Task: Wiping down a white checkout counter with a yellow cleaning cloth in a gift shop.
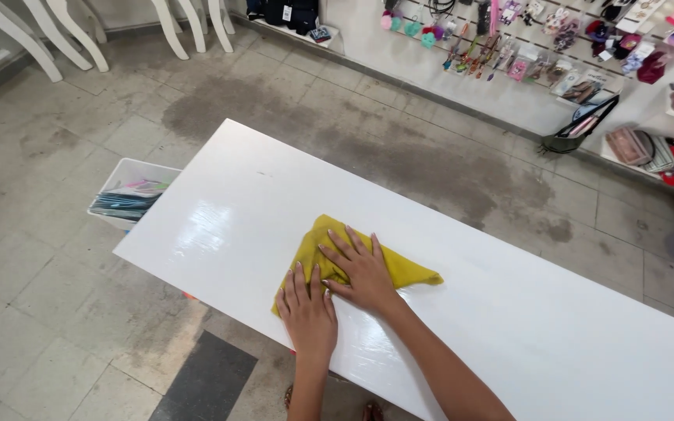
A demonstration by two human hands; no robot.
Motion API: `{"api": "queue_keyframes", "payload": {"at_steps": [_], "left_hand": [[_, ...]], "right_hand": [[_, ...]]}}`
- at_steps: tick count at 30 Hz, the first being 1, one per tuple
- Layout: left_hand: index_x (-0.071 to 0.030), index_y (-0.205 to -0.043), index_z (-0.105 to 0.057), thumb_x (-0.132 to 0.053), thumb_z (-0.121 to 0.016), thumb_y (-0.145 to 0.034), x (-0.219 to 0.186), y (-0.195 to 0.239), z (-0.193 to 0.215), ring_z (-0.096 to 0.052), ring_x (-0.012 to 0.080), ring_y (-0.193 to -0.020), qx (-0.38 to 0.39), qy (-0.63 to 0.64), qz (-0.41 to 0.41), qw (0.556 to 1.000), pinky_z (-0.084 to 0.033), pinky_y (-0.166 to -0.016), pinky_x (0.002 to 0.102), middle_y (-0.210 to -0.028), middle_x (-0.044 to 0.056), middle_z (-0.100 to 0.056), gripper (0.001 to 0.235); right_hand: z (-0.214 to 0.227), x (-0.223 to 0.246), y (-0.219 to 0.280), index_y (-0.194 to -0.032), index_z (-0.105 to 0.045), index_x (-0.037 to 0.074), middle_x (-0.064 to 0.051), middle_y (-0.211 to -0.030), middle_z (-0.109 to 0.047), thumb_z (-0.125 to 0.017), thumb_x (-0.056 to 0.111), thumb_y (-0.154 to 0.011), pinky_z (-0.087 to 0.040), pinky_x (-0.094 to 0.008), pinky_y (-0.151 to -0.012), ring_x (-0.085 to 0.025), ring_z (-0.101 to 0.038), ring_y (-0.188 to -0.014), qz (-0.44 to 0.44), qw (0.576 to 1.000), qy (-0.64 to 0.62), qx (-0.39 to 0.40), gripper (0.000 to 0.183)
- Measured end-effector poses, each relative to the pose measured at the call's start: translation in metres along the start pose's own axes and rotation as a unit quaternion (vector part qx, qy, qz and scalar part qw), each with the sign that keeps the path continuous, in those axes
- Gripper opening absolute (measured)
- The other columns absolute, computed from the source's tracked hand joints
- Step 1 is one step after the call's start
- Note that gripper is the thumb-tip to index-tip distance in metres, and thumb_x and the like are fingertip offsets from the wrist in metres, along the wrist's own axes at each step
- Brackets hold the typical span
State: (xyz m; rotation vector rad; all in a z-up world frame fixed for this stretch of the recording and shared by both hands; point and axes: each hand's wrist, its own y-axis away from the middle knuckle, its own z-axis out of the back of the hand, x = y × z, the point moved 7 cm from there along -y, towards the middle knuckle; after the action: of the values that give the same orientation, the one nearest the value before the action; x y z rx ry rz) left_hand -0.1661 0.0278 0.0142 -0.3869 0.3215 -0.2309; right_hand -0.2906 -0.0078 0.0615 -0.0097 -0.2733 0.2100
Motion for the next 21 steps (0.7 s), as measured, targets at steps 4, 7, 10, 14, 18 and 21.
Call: {"api": "queue_keyframes", "payload": {"at_steps": [4, 7, 10, 14, 18, 21], "left_hand": [[-0.019, -0.154, -0.043, -0.035, -0.048, -0.101, -0.046, 0.024, -0.006, -0.032, 0.03, -0.151, 0.024, 0.006, -0.007, 1.0, -0.028, -0.12, 0.052, -0.165, 0.01, -0.035, 0.055], [-0.018, -0.147, -0.051, -0.03, -0.053, -0.097, -0.071, 0.026, -0.003, -0.04, 0.0309, -0.146, -0.009, 0.02, -0.009, 1.0, -0.031, -0.118, 0.054, -0.159, 0.011, -0.044, 0.052], [-0.017, -0.119, -0.066, -0.03, -0.062, -0.083, -0.075, 0.015, -0.011, -0.051, 0.0327, -0.131, 0.02, 0.047, 0.013, 0.999, -0.035, -0.114, 0.056, -0.136, 0.012, -0.061, 0.039], [-0.013, -0.112, -0.064, -0.018, -0.061, -0.081, -0.07, -0.004, -0.021, -0.052, 0.0334, -0.118, 0.01, 0.094, 0.004, 0.995, -0.035, -0.114, 0.054, -0.12, 0.011, -0.059, 0.031], [-0.014, -0.143, -0.055, -0.022, -0.046, -0.101, -0.049, -0.023, -0.025, -0.038, 0.0291, -0.148, 0.009, 0.115, -0.01, 0.993, -0.024, -0.123, 0.048, -0.154, 0.011, -0.049, 0.044], [-0.021, -0.151, -0.05, -0.029, -0.044, -0.103, -0.021, -0.046, -0.033, -0.032, 0.0262, -0.151, 0.006, 0.077, -0.006, 0.997, -0.023, -0.123, 0.048, -0.162, 0.006, -0.04, 0.049]], "right_hand": [[0.006, -0.028, 0.046, -0.158, -0.039, 0.032, 0.003, -0.169, -0.025, -0.051, 0.059, -0.096, -0.004, -0.066, -0.119, -0.029, -0.012, -0.157, -0.015, 1.0, 0.0, -0.009, 0.068], [0.014, -0.041, 0.065, -0.157, -0.04, 0.033, 0.004, -0.169, -0.026, -0.05, 0.056, -0.096, 0.0, -0.064, -0.121, -0.027, -0.012, -0.157, -0.039, 0.999, -0.018, -0.01, 0.066], [0.014, -0.042, 0.071, -0.157, -0.038, 0.034, 0.005, -0.17, -0.023, -0.052, 0.053, -0.097, 0.003, -0.063, -0.121, -0.027, -0.01, -0.158, -0.051, 0.998, -0.026, 0.013, 0.064], [0.002, -0.044, 0.06, -0.159, -0.035, 0.031, 0.005, -0.17, -0.022, -0.051, 0.052, -0.094, -0.001, -0.065, -0.12, -0.028, -0.01, -0.158, -0.047, 0.999, 0.002, -0.009, 0.07], [0.005, -0.035, 0.025, -0.16, -0.03, 0.032, 0.005, -0.171, -0.019, -0.05, 0.054, -0.096, -0.001, -0.066, -0.12, -0.027, -0.008, -0.158, -0.057, 0.998, 0.026, 0.013, 0.071], [0.002, -0.022, -0.008, -0.159, -0.033, 0.03, 0.003, -0.171, -0.019, -0.047, 0.05, -0.096, -0.001, -0.067, -0.12, -0.029, -0.009, -0.158, -0.048, 0.999, 0.016, 0.012, 0.068]]}}
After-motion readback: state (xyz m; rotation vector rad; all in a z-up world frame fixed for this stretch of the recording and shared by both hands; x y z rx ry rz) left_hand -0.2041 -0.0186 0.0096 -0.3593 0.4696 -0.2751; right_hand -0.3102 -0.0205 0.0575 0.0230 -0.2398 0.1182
